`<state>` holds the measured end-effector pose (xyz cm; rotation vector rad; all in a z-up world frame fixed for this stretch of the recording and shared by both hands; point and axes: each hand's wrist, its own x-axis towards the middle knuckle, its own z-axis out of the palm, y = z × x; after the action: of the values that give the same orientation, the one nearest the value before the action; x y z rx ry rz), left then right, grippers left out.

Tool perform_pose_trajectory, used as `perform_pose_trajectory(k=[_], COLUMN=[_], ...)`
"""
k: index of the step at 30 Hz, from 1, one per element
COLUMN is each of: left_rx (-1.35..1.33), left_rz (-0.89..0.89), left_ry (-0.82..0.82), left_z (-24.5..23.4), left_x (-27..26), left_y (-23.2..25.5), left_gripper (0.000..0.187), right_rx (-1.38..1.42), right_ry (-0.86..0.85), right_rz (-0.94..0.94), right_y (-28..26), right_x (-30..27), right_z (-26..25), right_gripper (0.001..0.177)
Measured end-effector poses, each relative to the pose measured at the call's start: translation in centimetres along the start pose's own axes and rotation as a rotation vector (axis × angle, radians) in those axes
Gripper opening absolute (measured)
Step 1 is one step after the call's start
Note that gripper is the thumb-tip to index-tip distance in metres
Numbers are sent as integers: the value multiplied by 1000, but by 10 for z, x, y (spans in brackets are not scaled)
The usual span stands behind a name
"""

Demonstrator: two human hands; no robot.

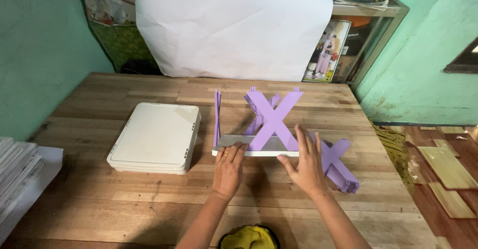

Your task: The person assembles a multi-tiered storage rack by inserting purple X-shaped plastic supports between white square trays. They place supports, add trays, and repeat the process to build a three-tier structure on a wooden table.

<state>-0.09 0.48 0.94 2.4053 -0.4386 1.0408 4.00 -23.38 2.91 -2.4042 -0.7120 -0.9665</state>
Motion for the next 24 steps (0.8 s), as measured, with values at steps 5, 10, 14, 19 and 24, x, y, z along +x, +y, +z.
perform_pose_trajectory(k=[5,10,14,19,24], left_rx=[2,64,73,19,70], left_rz=[2,-78,-65,-86,-95], left_ry=[11,-97,-129,-115,-40], left_z=[-8,2,14,18,28], left_x=[6,17,23,17,15], left_y=[9,19,17,15,13], left_gripper=[48,69,73,73,69], right_rx=[23,144,199,208,142], right_ry=[-89,-99,-196,-137,4], right_rz=[131,153,226,198,186], right_y=[22,24,19,14,3], right_x=[-15,-12,-9,-9,-15], right_z=[14,18,16,11,19], right_gripper=[70,72,74,67,63])
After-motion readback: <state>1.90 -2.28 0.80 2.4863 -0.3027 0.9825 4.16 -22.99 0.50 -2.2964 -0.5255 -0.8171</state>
